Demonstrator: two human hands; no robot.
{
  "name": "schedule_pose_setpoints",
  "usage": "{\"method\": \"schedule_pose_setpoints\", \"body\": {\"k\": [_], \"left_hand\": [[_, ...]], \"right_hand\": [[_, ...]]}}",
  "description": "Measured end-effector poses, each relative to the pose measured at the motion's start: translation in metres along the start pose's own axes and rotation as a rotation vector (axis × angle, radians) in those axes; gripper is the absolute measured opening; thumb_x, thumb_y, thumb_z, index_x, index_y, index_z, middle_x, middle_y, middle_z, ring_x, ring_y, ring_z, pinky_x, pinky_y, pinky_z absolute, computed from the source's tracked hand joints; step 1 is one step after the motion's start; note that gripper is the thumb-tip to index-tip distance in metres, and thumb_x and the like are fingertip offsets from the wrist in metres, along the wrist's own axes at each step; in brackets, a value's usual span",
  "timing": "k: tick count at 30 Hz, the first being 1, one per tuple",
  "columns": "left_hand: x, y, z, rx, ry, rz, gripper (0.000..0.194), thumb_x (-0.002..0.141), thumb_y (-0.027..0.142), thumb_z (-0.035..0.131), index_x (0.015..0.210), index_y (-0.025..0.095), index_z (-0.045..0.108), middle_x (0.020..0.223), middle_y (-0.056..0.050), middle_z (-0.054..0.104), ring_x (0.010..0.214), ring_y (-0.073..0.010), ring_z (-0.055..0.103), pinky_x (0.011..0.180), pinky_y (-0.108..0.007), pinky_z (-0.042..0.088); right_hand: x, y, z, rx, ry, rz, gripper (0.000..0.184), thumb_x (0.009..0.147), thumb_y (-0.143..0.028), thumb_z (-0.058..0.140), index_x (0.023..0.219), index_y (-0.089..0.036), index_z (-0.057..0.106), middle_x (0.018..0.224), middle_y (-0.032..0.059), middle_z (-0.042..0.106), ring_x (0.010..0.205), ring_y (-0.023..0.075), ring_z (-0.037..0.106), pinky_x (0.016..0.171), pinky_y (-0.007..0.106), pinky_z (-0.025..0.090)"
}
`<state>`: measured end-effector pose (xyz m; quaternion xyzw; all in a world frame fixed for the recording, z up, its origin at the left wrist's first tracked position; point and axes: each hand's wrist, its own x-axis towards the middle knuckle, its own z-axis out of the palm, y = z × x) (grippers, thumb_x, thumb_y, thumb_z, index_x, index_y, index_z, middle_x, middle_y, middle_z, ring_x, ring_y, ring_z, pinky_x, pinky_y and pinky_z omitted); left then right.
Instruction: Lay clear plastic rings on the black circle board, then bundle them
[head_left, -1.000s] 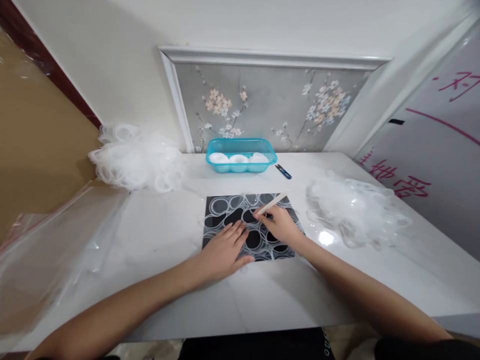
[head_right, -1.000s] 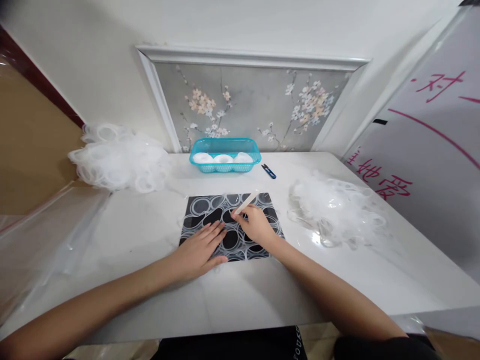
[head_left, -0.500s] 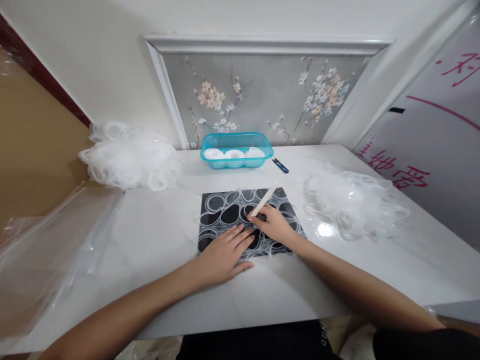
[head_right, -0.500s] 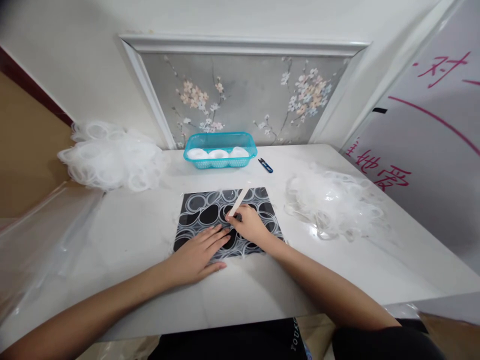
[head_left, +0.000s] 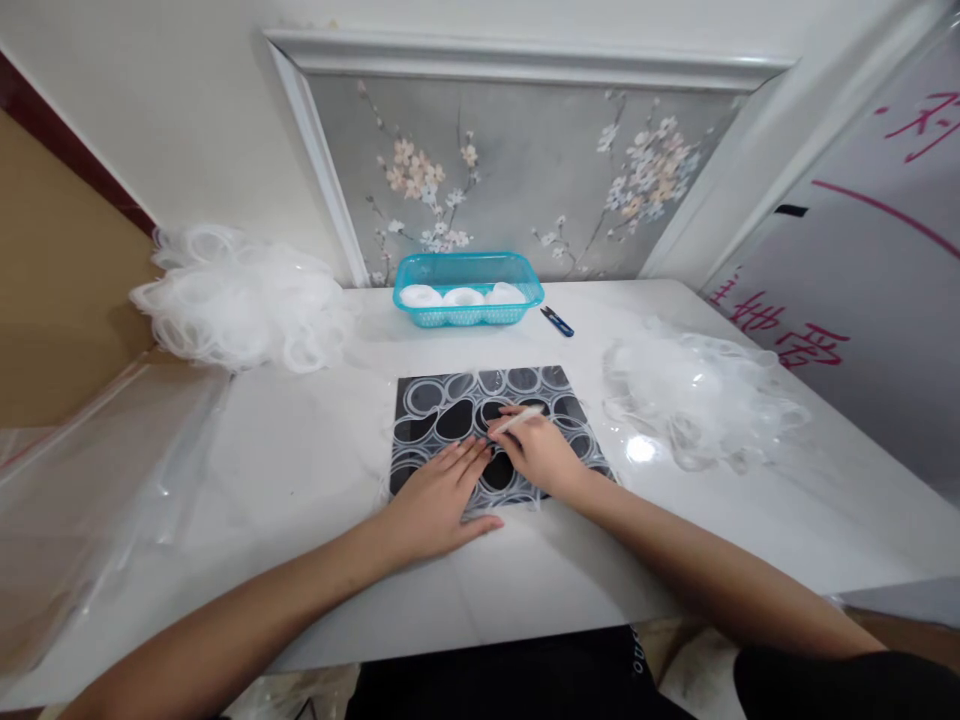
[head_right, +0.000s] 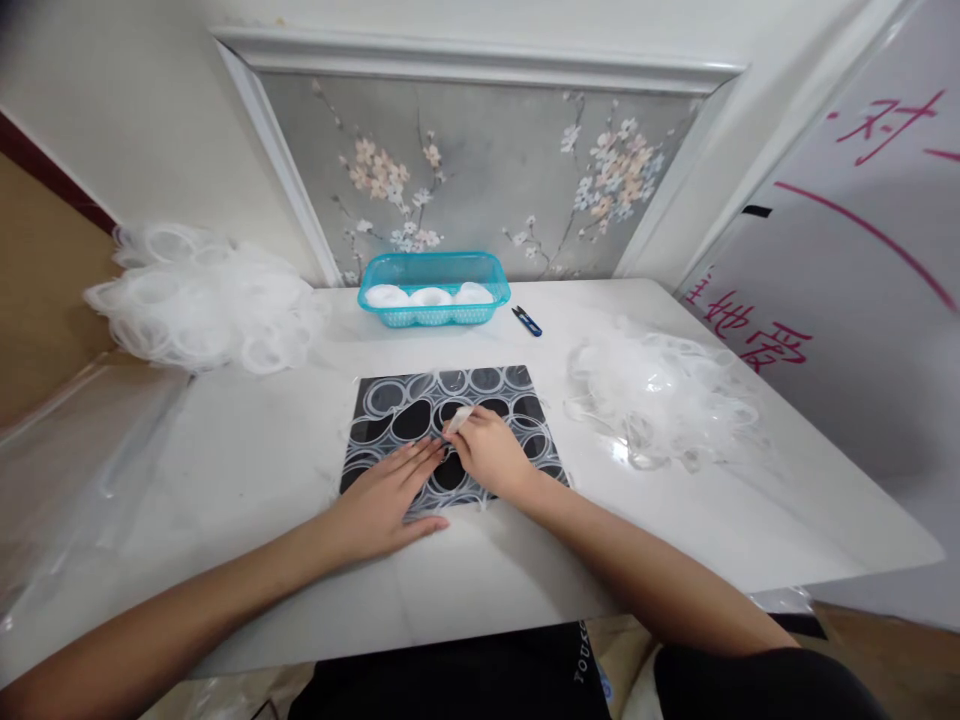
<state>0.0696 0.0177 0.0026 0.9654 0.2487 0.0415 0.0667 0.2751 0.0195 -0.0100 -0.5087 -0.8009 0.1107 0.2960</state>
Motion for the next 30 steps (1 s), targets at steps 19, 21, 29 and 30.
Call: {"method": "schedule_pose_setpoints", "body": {"k": [19, 21, 29, 30], "left_hand": [[0.02, 0.007, -0.011, -0.014, 0.104, -0.071, 0.074, 0.09, 0.067, 0.031, 0.137, 0.01, 0.042, 0.148, -0.014, 0.034, 0.136, -0.0276, 0.033, 0.11, -0.042, 0.03], [0.035, 0.014, -0.008, 0.011, 0.091, -0.043, 0.076, 0.091, 0.066, 0.028, 0.138, 0.007, 0.04, 0.148, -0.017, 0.031, 0.139, -0.0299, 0.026, 0.112, -0.044, 0.025], [0.043, 0.039, -0.005, -0.211, -0.057, 0.236, 0.064, 0.093, 0.057, 0.039, 0.135, 0.01, 0.044, 0.143, -0.014, 0.042, 0.135, -0.0279, 0.034, 0.111, -0.041, 0.029], [0.04, 0.041, -0.007, -0.249, -0.05, 0.314, 0.059, 0.092, 0.054, 0.043, 0.134, 0.012, 0.045, 0.141, -0.012, 0.045, 0.133, -0.0262, 0.038, 0.112, -0.04, 0.029]], "right_hand": [[0.017, 0.035, -0.079, -0.098, 0.248, 0.184, 0.023, 0.088, -0.024, 0.046, 0.086, -0.018, 0.068, 0.092, 0.0071, 0.073, 0.083, 0.0227, 0.069, 0.077, 0.033, 0.05], [0.003, 0.033, -0.059, 0.007, 0.12, 0.229, 0.021, 0.086, -0.023, 0.048, 0.085, -0.019, 0.069, 0.091, 0.0066, 0.074, 0.086, 0.0228, 0.069, 0.077, 0.032, 0.051], [0.008, 0.042, -0.086, 0.093, 0.465, 0.373, 0.021, 0.084, -0.029, 0.053, 0.083, -0.019, 0.071, 0.093, 0.0061, 0.074, 0.091, 0.0234, 0.068, 0.083, 0.035, 0.051], [0.008, 0.041, -0.087, 0.081, 0.478, 0.361, 0.02, 0.084, -0.029, 0.053, 0.083, -0.019, 0.071, 0.093, 0.0063, 0.074, 0.091, 0.0235, 0.068, 0.083, 0.035, 0.051]]}}
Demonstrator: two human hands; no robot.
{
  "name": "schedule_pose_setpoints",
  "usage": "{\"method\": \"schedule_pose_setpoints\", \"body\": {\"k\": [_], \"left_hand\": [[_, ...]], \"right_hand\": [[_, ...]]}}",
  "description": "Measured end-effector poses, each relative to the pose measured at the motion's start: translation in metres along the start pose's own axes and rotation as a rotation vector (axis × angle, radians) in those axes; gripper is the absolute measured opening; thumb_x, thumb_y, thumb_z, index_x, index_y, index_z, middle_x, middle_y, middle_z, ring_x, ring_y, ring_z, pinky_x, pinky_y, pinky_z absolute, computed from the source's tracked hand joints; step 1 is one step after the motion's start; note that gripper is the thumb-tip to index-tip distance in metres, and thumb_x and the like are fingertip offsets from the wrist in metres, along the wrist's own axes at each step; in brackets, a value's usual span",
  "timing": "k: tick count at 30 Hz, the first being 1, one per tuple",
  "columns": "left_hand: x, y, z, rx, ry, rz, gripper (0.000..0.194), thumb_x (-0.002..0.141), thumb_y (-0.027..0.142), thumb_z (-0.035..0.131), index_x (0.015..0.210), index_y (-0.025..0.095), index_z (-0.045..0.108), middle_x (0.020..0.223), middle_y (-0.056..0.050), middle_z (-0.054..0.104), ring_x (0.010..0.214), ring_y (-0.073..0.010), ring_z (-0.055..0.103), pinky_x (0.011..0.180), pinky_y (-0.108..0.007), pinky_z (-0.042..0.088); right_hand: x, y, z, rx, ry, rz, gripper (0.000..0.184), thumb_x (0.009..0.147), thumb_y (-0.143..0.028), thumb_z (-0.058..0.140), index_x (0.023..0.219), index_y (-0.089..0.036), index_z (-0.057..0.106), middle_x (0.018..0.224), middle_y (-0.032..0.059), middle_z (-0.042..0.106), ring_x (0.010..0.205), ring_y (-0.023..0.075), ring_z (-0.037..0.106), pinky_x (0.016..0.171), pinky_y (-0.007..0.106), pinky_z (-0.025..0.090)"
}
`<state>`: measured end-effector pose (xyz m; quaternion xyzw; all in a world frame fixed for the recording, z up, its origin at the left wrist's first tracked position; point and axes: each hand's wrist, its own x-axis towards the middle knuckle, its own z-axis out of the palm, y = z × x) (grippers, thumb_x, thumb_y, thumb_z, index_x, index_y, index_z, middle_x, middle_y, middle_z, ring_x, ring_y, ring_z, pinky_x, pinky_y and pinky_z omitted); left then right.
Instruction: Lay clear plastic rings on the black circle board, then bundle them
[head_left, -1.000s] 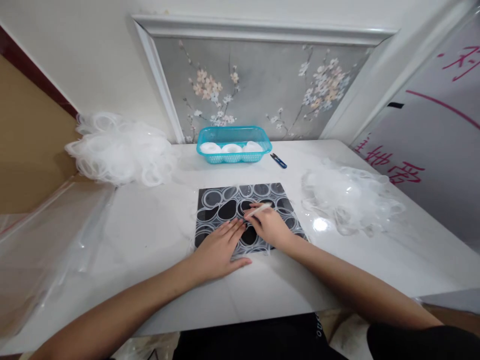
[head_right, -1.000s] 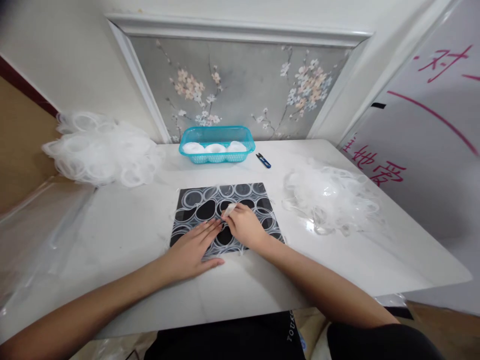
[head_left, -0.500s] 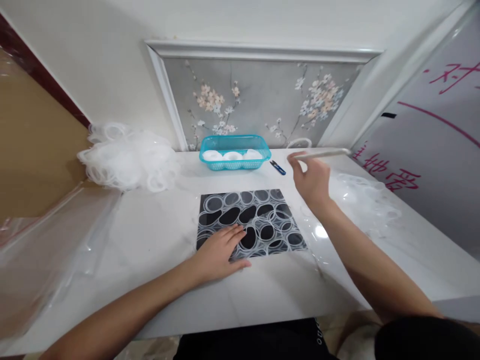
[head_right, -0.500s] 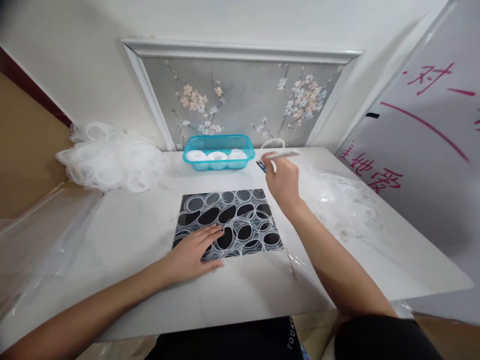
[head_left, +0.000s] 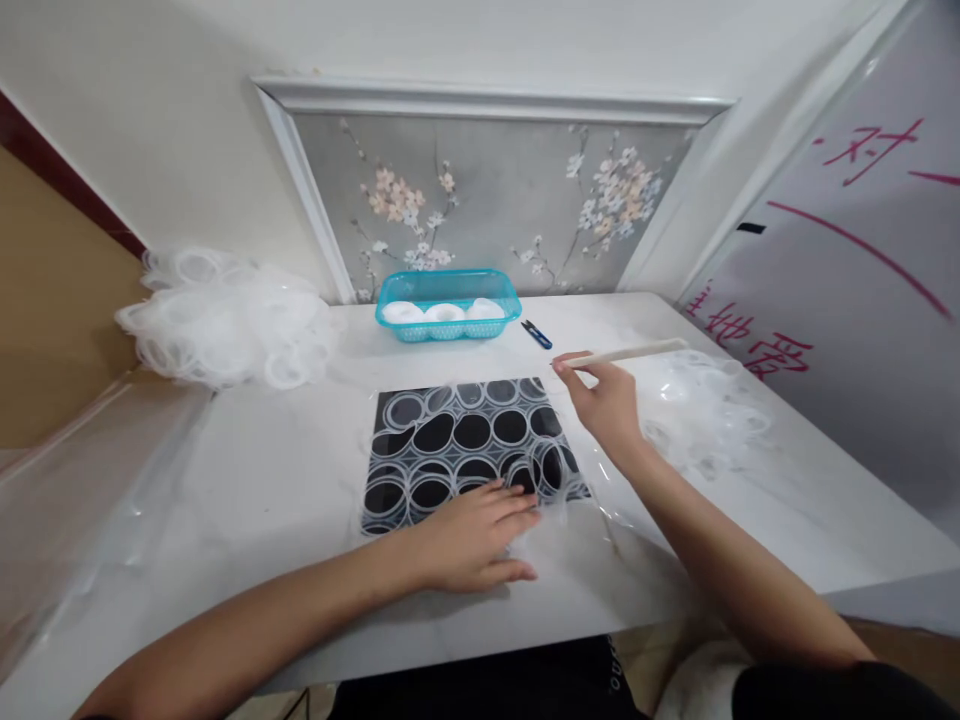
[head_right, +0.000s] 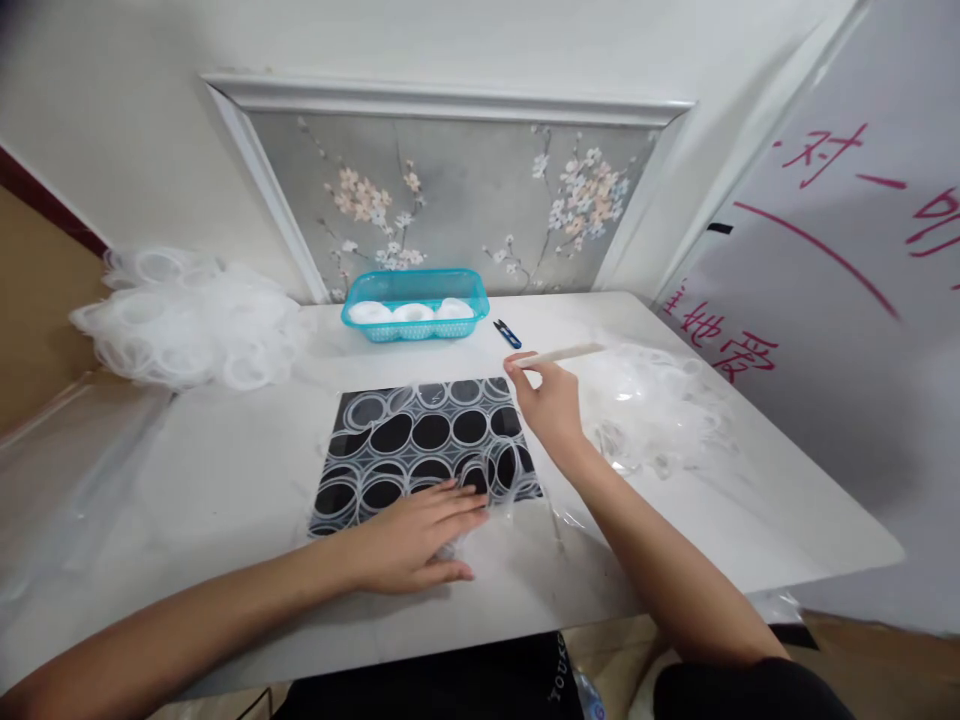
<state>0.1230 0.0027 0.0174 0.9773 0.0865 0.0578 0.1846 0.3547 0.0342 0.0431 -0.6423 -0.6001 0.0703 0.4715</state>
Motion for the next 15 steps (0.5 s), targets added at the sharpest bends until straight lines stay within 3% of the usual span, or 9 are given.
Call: {"method": "schedule_pose_setpoints", "body": {"k": [3, 6, 10, 13, 15], "left_hand": [[-0.002, 0.001, -0.002, -0.053, 0.06, 0.14, 0.04, 0.096, 0.04, 0.045, 0.125, 0.015, 0.052, 0.137, -0.01, 0.049, 0.123, -0.0215, 0.049, 0.106, -0.035, 0.037], [0.0, -0.004, 0.002, 0.007, 0.182, 0.052, 0.029, 0.098, 0.024, 0.037, 0.118, 0.016, 0.056, 0.132, -0.011, 0.053, 0.112, -0.0196, 0.055, 0.092, -0.033, 0.048], [0.003, -0.011, 0.011, 0.185, 0.284, -0.18, 0.032, 0.098, 0.028, 0.038, 0.12, 0.013, 0.056, 0.127, -0.014, 0.056, 0.117, -0.0257, 0.052, 0.097, -0.043, 0.045], [0.003, -0.013, 0.015, 0.217, 0.228, -0.263, 0.043, 0.096, 0.04, 0.04, 0.126, 0.011, 0.053, 0.138, -0.013, 0.048, 0.132, -0.0272, 0.038, 0.108, -0.045, 0.035], [0.003, -0.013, 0.015, 0.205, 0.181, -0.282, 0.046, 0.097, 0.043, 0.038, 0.128, 0.011, 0.051, 0.141, -0.012, 0.044, 0.136, -0.0256, 0.033, 0.111, -0.043, 0.031]], "right_hand": [[-0.016, -0.002, 0.01, 0.017, -0.267, -0.05, 0.018, 0.083, -0.024, 0.053, 0.081, -0.02, 0.071, 0.091, 0.0053, 0.074, 0.088, 0.0228, 0.069, 0.083, 0.035, 0.051], [-0.038, -0.002, 0.027, 0.131, -0.446, 0.004, 0.016, 0.082, -0.022, 0.055, 0.082, -0.02, 0.071, 0.09, 0.004, 0.074, 0.087, 0.0214, 0.069, 0.082, 0.033, 0.051], [-0.036, 0.003, 0.028, 0.281, -0.371, 0.155, 0.016, 0.08, -0.03, 0.06, 0.082, -0.019, 0.072, 0.088, 0.0042, 0.074, 0.086, 0.0221, 0.068, 0.081, 0.034, 0.051], [-0.014, 0.008, 0.013, 0.456, -0.177, 0.292, 0.021, 0.074, -0.037, 0.066, 0.079, -0.017, 0.071, 0.083, 0.0043, 0.073, 0.084, 0.0222, 0.068, 0.08, 0.034, 0.05], [-0.002, 0.011, 0.005, 0.594, -0.188, 0.389, 0.024, 0.068, -0.039, 0.07, 0.077, -0.017, 0.071, 0.081, 0.0047, 0.073, 0.084, 0.0223, 0.067, 0.079, 0.035, 0.05]]}}
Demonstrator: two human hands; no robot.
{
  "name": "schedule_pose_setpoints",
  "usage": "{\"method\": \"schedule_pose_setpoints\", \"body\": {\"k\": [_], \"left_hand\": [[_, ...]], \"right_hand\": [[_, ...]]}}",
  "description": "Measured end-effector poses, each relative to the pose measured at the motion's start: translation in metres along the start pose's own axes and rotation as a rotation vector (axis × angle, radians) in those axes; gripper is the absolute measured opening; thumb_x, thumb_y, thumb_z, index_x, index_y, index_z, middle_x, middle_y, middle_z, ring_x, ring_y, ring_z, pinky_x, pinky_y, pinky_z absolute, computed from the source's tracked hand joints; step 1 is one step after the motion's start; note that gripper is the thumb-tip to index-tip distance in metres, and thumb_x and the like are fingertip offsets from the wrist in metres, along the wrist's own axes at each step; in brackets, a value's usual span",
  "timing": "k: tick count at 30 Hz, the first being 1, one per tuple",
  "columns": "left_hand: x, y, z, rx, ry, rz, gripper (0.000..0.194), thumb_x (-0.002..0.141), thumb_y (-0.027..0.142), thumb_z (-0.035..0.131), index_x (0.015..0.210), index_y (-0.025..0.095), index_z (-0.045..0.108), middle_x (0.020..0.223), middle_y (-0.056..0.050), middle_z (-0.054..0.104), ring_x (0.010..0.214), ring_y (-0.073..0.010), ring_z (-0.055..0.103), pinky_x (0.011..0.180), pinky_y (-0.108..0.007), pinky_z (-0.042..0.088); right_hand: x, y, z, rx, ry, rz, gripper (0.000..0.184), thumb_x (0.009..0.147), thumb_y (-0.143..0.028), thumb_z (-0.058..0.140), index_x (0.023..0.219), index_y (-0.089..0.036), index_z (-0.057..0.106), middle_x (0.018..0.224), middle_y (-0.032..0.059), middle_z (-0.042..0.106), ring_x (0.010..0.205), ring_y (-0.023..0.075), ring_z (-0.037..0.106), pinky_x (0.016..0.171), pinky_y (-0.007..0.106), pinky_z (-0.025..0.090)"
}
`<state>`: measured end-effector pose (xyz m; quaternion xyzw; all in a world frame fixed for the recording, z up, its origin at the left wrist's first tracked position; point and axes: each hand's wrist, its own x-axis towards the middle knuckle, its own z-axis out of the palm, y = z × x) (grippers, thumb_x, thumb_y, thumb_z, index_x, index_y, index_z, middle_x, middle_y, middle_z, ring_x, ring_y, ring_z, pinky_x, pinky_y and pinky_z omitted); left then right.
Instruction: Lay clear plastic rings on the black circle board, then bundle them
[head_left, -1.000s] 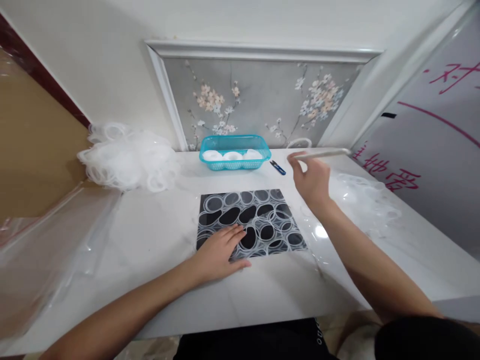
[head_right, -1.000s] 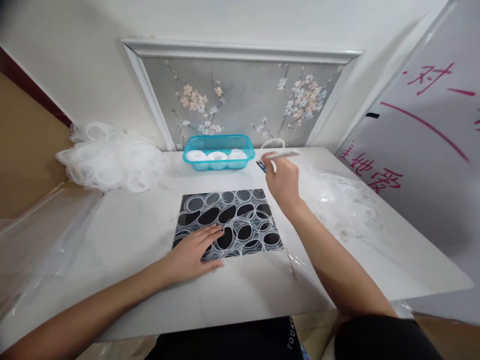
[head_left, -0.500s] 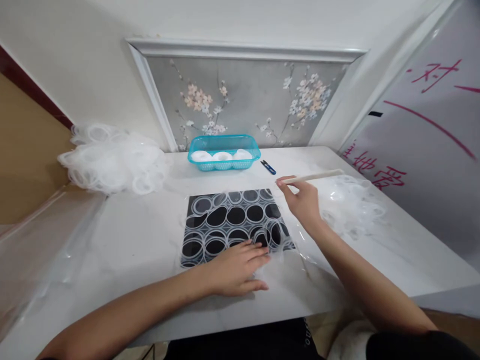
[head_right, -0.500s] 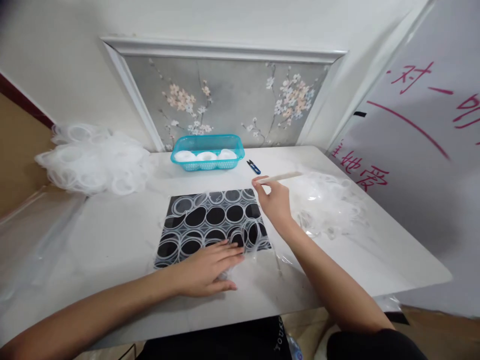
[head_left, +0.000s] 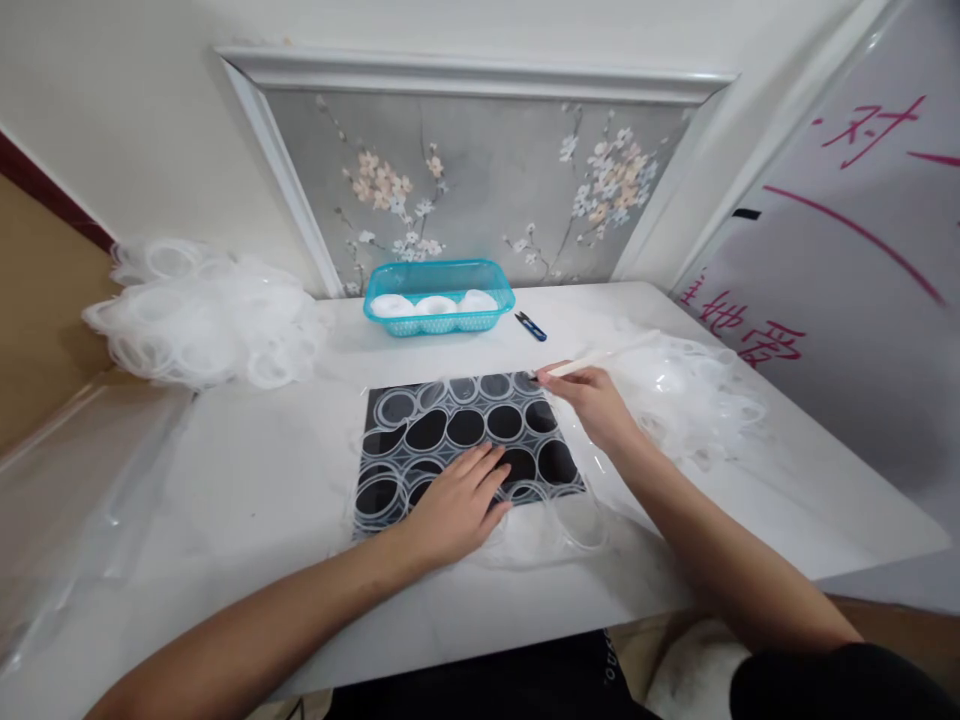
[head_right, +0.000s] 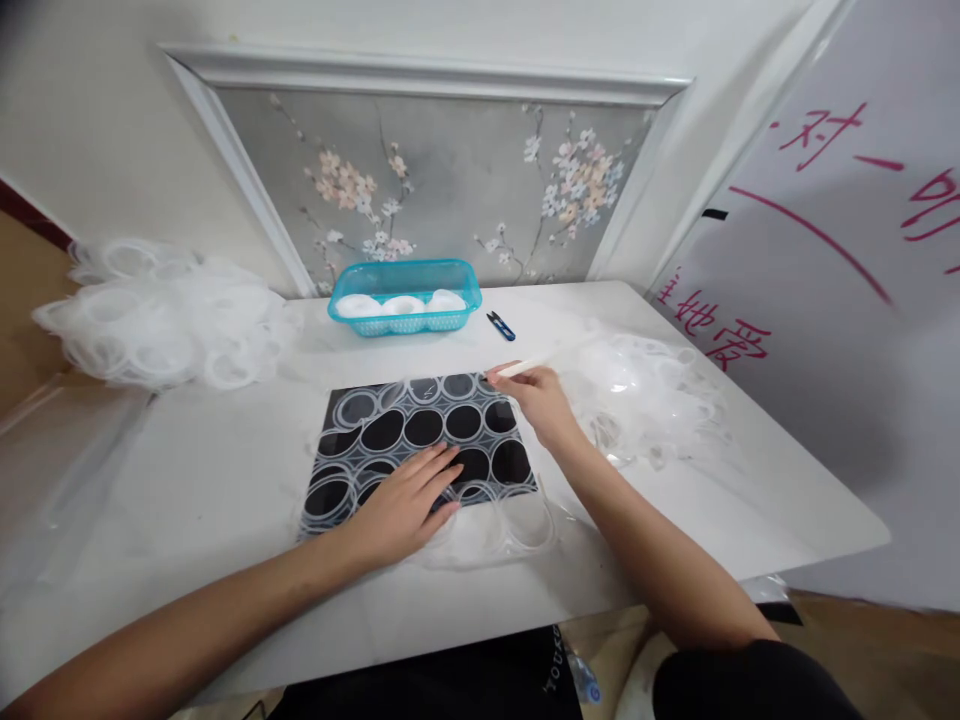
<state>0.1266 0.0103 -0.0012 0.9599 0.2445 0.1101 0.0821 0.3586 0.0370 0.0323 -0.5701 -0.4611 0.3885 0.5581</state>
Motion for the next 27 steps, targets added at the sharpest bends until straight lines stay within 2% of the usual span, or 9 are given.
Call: {"method": "schedule_pose_setpoints", "body": {"k": [4, 7, 9, 11, 13, 16, 18, 20, 27], "left_hand": [[0.0, 0.001, -0.001, -0.012, -0.047, -0.011, 0.05, 0.097, 0.045, 0.034, 0.13, 0.011, 0.05, 0.143, -0.012, 0.042, 0.136, -0.0243, 0.033, 0.112, -0.041, 0.03], [0.0, 0.001, -0.002, -0.001, -0.058, -0.008, 0.05, 0.098, 0.045, 0.032, 0.13, 0.01, 0.05, 0.143, -0.012, 0.041, 0.137, -0.0241, 0.032, 0.112, -0.04, 0.029], [0.0, 0.001, -0.002, 0.007, -0.065, -0.009, 0.051, 0.098, 0.045, 0.031, 0.131, 0.01, 0.048, 0.144, -0.013, 0.041, 0.137, -0.024, 0.031, 0.112, -0.04, 0.028], [0.0, 0.001, -0.001, 0.022, -0.066, -0.014, 0.052, 0.098, 0.046, 0.031, 0.132, 0.009, 0.047, 0.145, -0.013, 0.039, 0.138, -0.0243, 0.03, 0.113, -0.039, 0.027], [0.0, 0.001, 0.001, 0.039, -0.062, -0.014, 0.054, 0.097, 0.046, 0.032, 0.133, 0.008, 0.045, 0.146, -0.014, 0.037, 0.138, -0.0252, 0.029, 0.113, -0.039, 0.026], [0.0, 0.0, 0.004, 0.044, -0.048, -0.009, 0.056, 0.097, 0.047, 0.034, 0.134, 0.006, 0.043, 0.145, -0.016, 0.037, 0.138, -0.0264, 0.03, 0.113, -0.041, 0.026], [0.0, 0.0, 0.005, 0.032, -0.039, -0.009, 0.056, 0.097, 0.047, 0.033, 0.133, 0.007, 0.044, 0.144, -0.017, 0.039, 0.137, -0.0269, 0.031, 0.113, -0.042, 0.028], [0.0, 0.0, 0.006, 0.025, -0.037, -0.008, 0.055, 0.097, 0.047, 0.032, 0.133, 0.007, 0.044, 0.143, -0.017, 0.04, 0.137, -0.0273, 0.031, 0.113, -0.043, 0.028], [0.0, 0.001, 0.007, -0.003, -0.028, -0.017, 0.055, 0.097, 0.047, 0.033, 0.134, 0.007, 0.043, 0.143, -0.017, 0.04, 0.137, -0.0266, 0.031, 0.113, -0.042, 0.028]], "right_hand": [[0.009, -0.002, -0.006, 0.03, -0.156, 0.159, 0.029, 0.06, -0.04, 0.075, 0.076, -0.016, 0.07, 0.078, 0.0069, 0.072, 0.084, 0.0242, 0.068, 0.075, 0.035, 0.051], [0.008, 0.002, -0.005, 0.002, -0.162, 0.177, 0.028, 0.064, -0.042, 0.071, 0.076, -0.017, 0.07, 0.078, 0.0072, 0.072, 0.085, 0.0254, 0.068, 0.075, 0.036, 0.052], [0.004, 0.004, -0.003, -0.129, -0.081, 0.092, 0.024, 0.068, -0.04, 0.069, 0.075, -0.017, 0.071, 0.078, 0.0066, 0.073, 0.084, 0.0258, 0.068, 0.078, 0.038, 0.051], [-0.003, 0.006, 0.002, -0.307, 0.051, -0.081, 0.021, 0.073, -0.038, 0.066, 0.074, -0.018, 0.072, 0.081, 0.0062, 0.073, 0.086, 0.0256, 0.068, 0.082, 0.039, 0.05], [-0.011, 0.008, 0.007, -0.412, 0.109, -0.244, 0.019, 0.078, -0.034, 0.062, 0.077, -0.019, 0.072, 0.086, 0.0059, 0.073, 0.09, 0.0243, 0.067, 0.086, 0.038, 0.049], [-0.023, 0.015, 0.017, -0.449, -0.011, -0.341, 0.015, 0.08, -0.03, 0.061, 0.078, -0.02, 0.072, 0.086, 0.0052, 0.073, 0.091, 0.0226, 0.066, 0.086, 0.036, 0.049], [-0.029, 0.021, 0.021, -0.443, -0.142, -0.314, 0.013, 0.079, -0.027, 0.061, 0.077, -0.02, 0.072, 0.084, 0.0051, 0.073, 0.088, 0.0221, 0.067, 0.083, 0.036, 0.051], [-0.032, 0.027, 0.024, -0.427, -0.211, -0.269, 0.012, 0.079, -0.025, 0.061, 0.077, -0.02, 0.072, 0.085, 0.0052, 0.073, 0.087, 0.022, 0.067, 0.082, 0.036, 0.051], [-0.036, 0.029, 0.026, -0.437, -0.228, -0.21, 0.012, 0.079, -0.024, 0.06, 0.078, -0.02, 0.072, 0.087, 0.0048, 0.074, 0.09, 0.0229, 0.067, 0.085, 0.037, 0.05]]}}
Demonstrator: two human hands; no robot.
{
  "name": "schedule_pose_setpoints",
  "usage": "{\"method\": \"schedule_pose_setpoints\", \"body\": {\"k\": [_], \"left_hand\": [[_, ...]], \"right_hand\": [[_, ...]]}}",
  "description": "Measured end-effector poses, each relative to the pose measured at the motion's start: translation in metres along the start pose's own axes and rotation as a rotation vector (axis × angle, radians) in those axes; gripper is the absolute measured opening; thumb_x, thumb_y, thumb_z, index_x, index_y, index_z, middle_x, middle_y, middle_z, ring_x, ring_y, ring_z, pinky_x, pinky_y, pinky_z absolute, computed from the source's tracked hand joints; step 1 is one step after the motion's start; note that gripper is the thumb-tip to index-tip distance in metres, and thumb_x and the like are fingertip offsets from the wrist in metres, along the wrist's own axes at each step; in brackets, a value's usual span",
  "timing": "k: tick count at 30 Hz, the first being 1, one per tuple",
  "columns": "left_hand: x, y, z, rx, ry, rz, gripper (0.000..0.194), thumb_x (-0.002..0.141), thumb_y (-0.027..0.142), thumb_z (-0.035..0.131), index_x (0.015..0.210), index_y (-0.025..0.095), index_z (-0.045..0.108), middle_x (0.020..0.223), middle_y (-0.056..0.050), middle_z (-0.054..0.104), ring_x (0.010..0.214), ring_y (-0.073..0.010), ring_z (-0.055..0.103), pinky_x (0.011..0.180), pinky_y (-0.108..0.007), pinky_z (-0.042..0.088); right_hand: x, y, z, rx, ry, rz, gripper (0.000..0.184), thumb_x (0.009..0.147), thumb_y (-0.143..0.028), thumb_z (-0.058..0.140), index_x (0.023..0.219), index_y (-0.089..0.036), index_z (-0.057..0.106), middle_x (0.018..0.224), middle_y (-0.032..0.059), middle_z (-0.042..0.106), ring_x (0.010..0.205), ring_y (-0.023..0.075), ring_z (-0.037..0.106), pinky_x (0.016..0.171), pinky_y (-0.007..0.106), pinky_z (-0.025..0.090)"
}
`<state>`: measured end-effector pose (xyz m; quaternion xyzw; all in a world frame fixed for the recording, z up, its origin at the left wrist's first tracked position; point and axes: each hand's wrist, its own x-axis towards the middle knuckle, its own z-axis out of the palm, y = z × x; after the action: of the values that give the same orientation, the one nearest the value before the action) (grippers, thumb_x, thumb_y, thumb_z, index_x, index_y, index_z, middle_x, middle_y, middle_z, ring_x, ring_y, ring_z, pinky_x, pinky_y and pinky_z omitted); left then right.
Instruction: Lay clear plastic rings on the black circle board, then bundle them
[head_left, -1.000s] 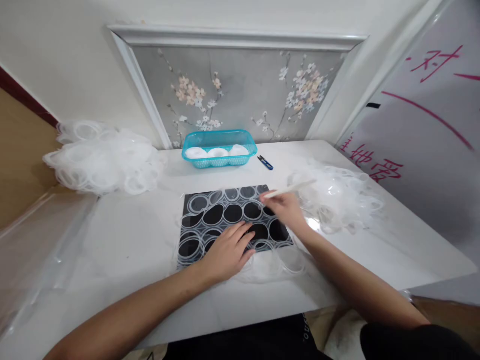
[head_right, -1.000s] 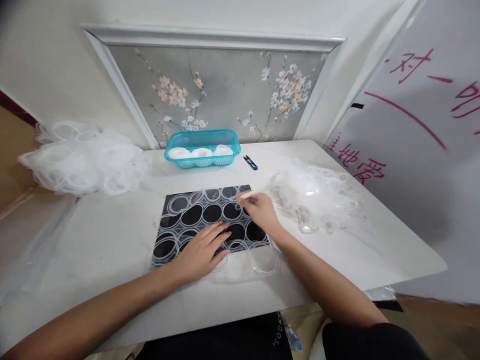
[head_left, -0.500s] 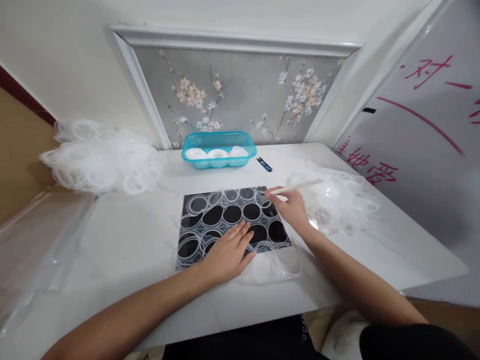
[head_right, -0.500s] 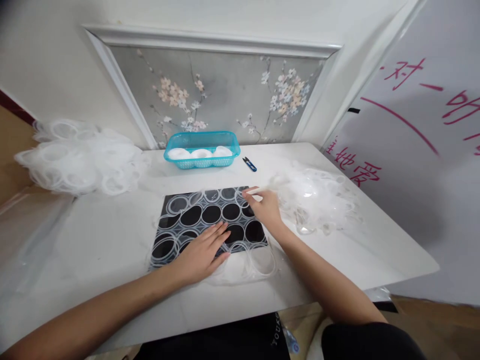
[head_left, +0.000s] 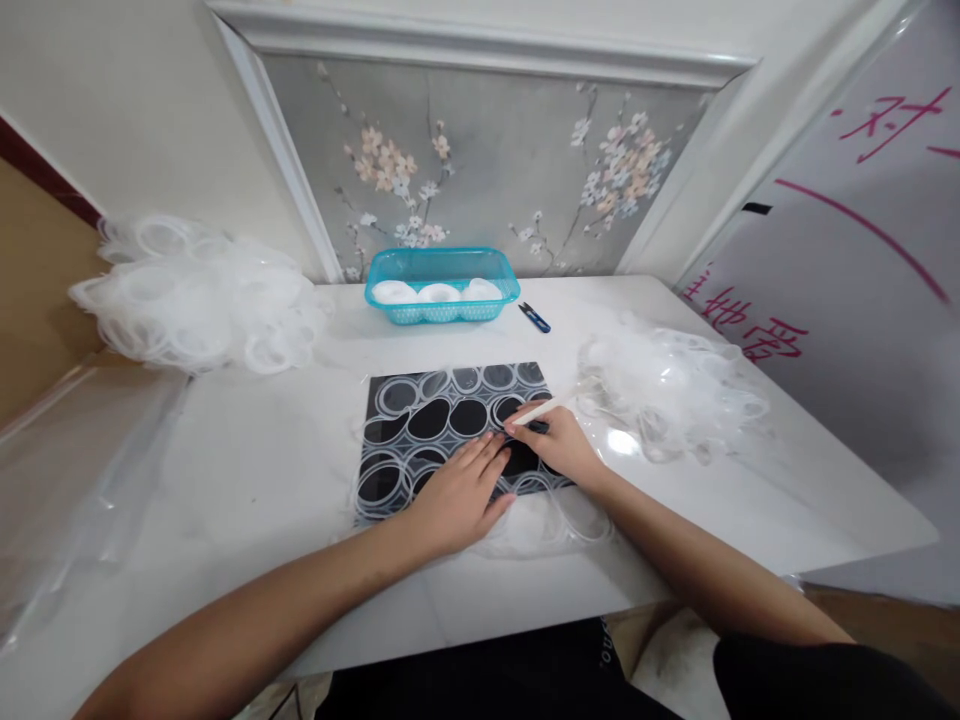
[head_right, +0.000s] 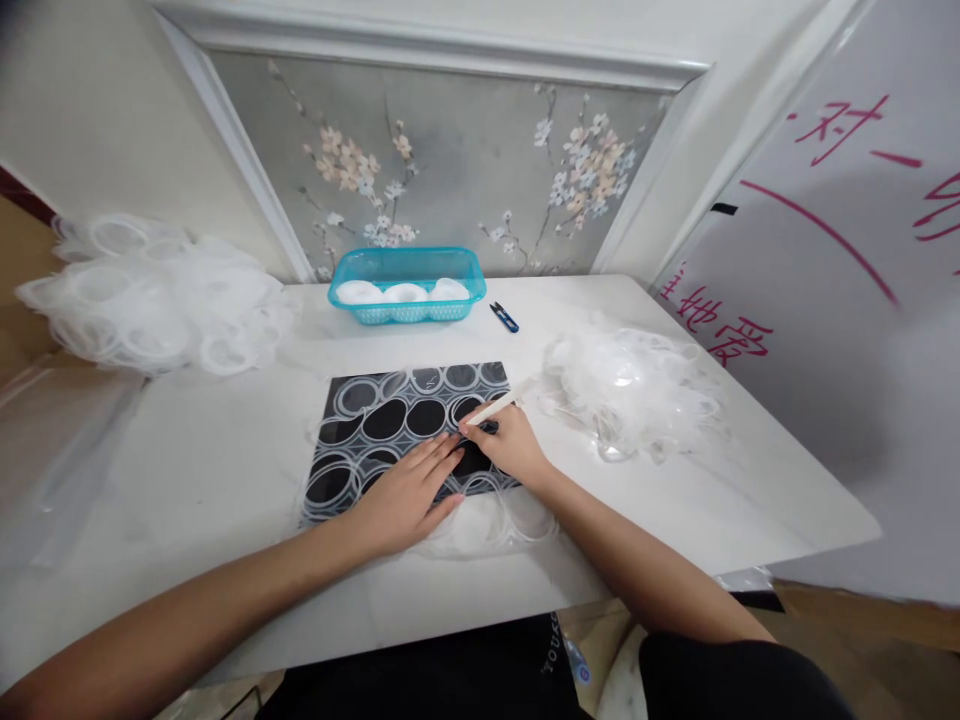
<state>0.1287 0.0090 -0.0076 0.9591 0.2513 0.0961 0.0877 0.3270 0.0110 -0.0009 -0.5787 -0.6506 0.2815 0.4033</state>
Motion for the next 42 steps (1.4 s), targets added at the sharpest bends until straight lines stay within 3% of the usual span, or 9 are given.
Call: {"method": "schedule_pose_setpoints", "body": {"k": [19, 22, 27, 31, 34, 36, 39, 41, 42], "left_hand": [[0.0, 0.0, 0.002, -0.003, -0.012, 0.0, 0.056, 0.096, 0.045, 0.035, 0.134, 0.005, 0.043, 0.144, -0.017, 0.039, 0.138, -0.0273, 0.029, 0.114, -0.042, 0.025], [0.0, 0.0, 0.0, -0.009, -0.024, -0.001, 0.055, 0.096, 0.045, 0.036, 0.135, 0.005, 0.042, 0.144, -0.018, 0.038, 0.138, -0.0276, 0.029, 0.114, -0.042, 0.025], [0.0, 0.001, -0.002, -0.041, -0.017, -0.064, 0.059, 0.094, 0.048, 0.039, 0.135, 0.005, 0.04, 0.146, -0.02, 0.035, 0.139, -0.0289, 0.026, 0.114, -0.044, 0.026], [0.0, 0.001, -0.001, -0.088, 0.018, -0.079, 0.06, 0.092, 0.048, 0.043, 0.134, 0.005, 0.04, 0.143, -0.02, 0.04, 0.137, -0.0281, 0.03, 0.114, -0.043, 0.026], [-0.002, 0.001, -0.001, -0.086, 0.016, -0.083, 0.058, 0.092, 0.047, 0.044, 0.133, 0.006, 0.041, 0.143, -0.02, 0.04, 0.136, -0.0286, 0.032, 0.113, -0.044, 0.028], [-0.003, 0.0, -0.001, -0.091, 0.007, -0.094, 0.057, 0.093, 0.047, 0.042, 0.133, 0.007, 0.043, 0.144, -0.019, 0.038, 0.137, -0.0285, 0.031, 0.112, -0.044, 0.03], [-0.004, -0.002, -0.003, -0.107, -0.024, -0.101, 0.057, 0.093, 0.048, 0.041, 0.134, 0.009, 0.043, 0.146, -0.017, 0.036, 0.138, -0.0277, 0.028, 0.112, -0.044, 0.03], [-0.004, -0.003, -0.007, -0.112, -0.042, -0.105, 0.057, 0.093, 0.049, 0.042, 0.134, 0.01, 0.044, 0.146, -0.015, 0.037, 0.138, -0.027, 0.03, 0.111, -0.043, 0.031], [-0.003, -0.003, -0.009, -0.111, -0.043, -0.107, 0.056, 0.093, 0.049, 0.043, 0.134, 0.011, 0.045, 0.145, -0.014, 0.038, 0.137, -0.0265, 0.031, 0.11, -0.042, 0.032]], "right_hand": [[-0.002, -0.003, 0.002, -0.02, 0.015, 0.021, 0.012, 0.079, -0.026, 0.06, 0.078, -0.019, 0.07, 0.085, 0.0052, 0.073, 0.084, 0.0217, 0.067, 0.081, 0.035, 0.052], [-0.003, -0.001, 0.004, -0.099, 0.03, -0.056, 0.013, 0.081, -0.023, 0.058, 0.078, -0.019, 0.07, 0.084, 0.0058, 0.073, 0.086, 0.0223, 0.067, 0.081, 0.036, 0.053], [-0.009, 0.006, 0.011, -0.335, 0.075, -0.281, 0.023, 0.087, -0.017, 0.048, 0.086, -0.021, 0.071, 0.095, 0.0065, 0.073, 0.108, 0.0247, 0.061, 0.094, 0.044, 0.049], [-0.009, 0.004, 0.016, -0.546, -0.092, -0.435, 0.026, 0.084, -0.01, 0.046, 0.096, -0.018, 0.068, 0.1, 0.0101, 0.071, 0.112, 0.0256, 0.059, 0.101, 0.045, 0.043], [0.007, -0.003, 0.009, -0.636, -0.162, -0.461, 0.024, 0.081, -0.007, 0.048, 0.094, -0.013, 0.067, 0.101, 0.0148, 0.07, 0.105, 0.0264, 0.062, 0.098, 0.043, 0.044], [0.026, -0.007, -0.007, -0.648, -0.058, -0.388, 0.024, 0.08, -0.007, 0.047, 0.089, -0.014, 0.067, 0.096, 0.0138, 0.071, 0.097, 0.026, 0.064, 0.092, 0.04, 0.047], [0.049, -0.013, -0.043, -0.601, 0.337, -0.207, 0.024, 0.085, -0.015, 0.044, 0.088, -0.016, 0.067, 0.091, 0.0106, 0.072, 0.083, 0.0248, 0.067, 0.08, 0.037, 0.05], [0.05, -0.014, -0.061, -0.53, 0.539, -0.158, 0.026, 0.089, -0.026, 0.044, 0.091, -0.016, 0.068, 0.094, 0.0094, 0.072, 0.079, 0.0235, 0.067, 0.077, 0.035, 0.049], [0.045, -0.013, -0.066, -0.496, 0.573, -0.165, 0.027, 0.089, -0.03, 0.044, 0.091, -0.016, 0.068, 0.095, 0.0091, 0.072, 0.081, 0.0235, 0.067, 0.078, 0.035, 0.049]]}}
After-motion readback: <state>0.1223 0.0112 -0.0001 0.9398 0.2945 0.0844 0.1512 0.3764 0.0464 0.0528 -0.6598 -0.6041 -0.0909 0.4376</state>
